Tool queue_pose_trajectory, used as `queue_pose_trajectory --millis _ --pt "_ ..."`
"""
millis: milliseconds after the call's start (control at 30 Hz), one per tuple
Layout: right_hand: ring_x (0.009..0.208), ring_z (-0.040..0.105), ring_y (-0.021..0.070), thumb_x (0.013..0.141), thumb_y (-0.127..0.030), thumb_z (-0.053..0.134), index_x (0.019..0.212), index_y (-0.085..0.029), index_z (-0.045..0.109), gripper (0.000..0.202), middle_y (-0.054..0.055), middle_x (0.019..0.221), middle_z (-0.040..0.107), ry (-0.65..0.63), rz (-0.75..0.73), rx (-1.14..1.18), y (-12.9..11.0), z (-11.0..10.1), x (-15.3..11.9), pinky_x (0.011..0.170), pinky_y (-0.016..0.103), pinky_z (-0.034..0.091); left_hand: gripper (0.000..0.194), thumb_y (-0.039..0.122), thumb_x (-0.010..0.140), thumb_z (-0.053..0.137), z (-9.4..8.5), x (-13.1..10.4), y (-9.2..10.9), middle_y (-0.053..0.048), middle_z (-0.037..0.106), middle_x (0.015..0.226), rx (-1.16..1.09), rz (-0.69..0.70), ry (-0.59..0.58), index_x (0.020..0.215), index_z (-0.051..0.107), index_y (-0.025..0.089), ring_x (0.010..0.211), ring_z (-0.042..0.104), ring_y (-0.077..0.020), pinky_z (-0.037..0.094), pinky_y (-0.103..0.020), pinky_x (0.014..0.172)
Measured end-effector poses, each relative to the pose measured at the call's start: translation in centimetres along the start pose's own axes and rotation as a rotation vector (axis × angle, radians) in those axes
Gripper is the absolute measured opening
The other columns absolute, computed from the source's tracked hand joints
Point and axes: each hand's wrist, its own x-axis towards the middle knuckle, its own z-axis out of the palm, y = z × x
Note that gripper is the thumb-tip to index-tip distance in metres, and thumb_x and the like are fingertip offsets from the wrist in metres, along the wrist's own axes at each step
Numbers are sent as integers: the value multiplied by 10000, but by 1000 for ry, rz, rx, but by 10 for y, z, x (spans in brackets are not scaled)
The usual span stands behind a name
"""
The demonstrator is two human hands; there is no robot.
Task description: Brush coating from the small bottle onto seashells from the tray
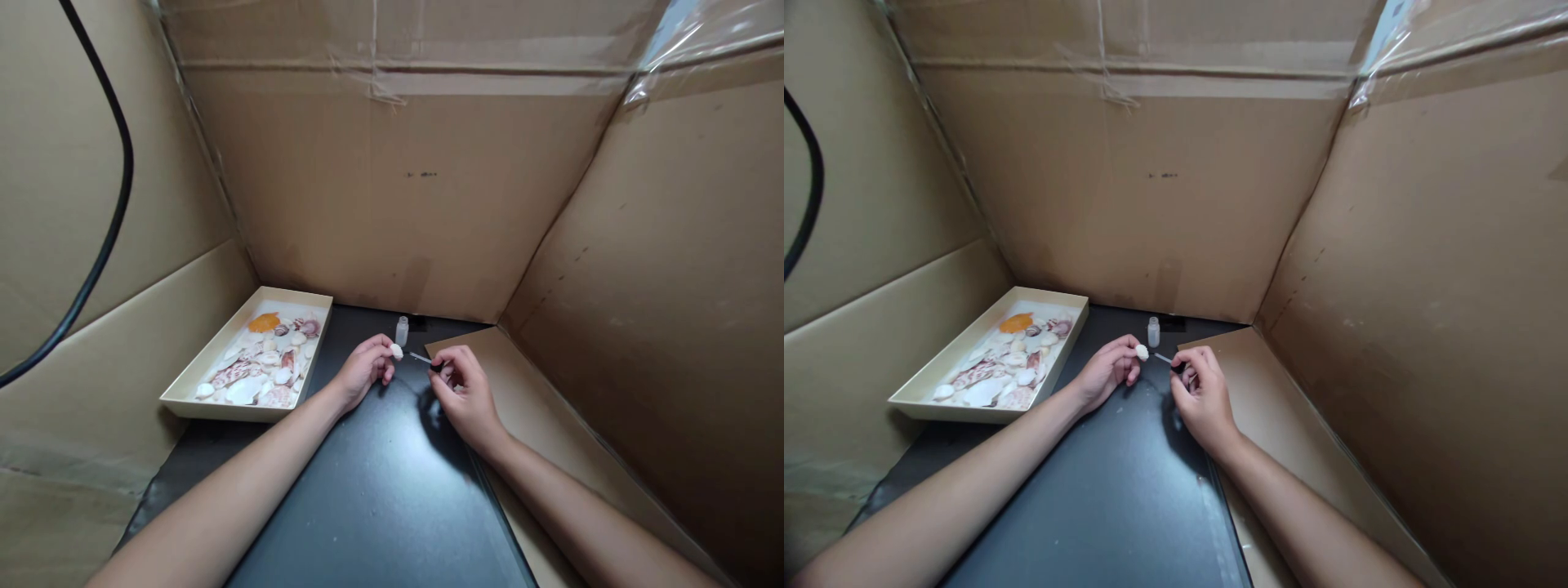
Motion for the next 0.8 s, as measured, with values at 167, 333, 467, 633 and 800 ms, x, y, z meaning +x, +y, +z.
queue_pose_trajectory --millis 167,333,467,633,800 --pt "640 490 119 822 -148 556 864 -213 572 79 20 878 487 -40 -26 25 0 0 0 551 246 415 109 204 720 560 -1 0 -1 35 538 641 14 -1 -8 772 470 169 443 480 -68 340 -190 437" --pt "616 472 115 816 -153 558 852 -212 570 70 14 865 483 14 7 5 1 0 0 548 248 413 110 202 712 564 -1 1 -1 33 545 656 14 3 -7 768 476 167 440 476 -63 343 -191 436" --pt "633 487 124 813 -169 561 849 -215 576 60 23 871 494 -39 -11 27 1 1 0 543 247 412 109 205 714 562 -2 1 -2 37 531 625 20 -2 -14 766 473 170 435 471 -68 342 -192 434" --pt "621 477 124 807 -164 565 834 -213 577 58 18 859 490 4 17 23 1 0 1 543 254 408 110 208 711 564 -1 1 -1 40 524 626 28 3 -11 766 477 169 437 470 -66 340 -192 433" --pt "614 473 118 807 -155 568 844 -212 584 70 18 861 485 -42 15 24 1 0 0 536 247 407 111 205 711 559 0 0 -1 45 514 614 24 4 -19 767 470 170 439 472 -67 341 -192 438"
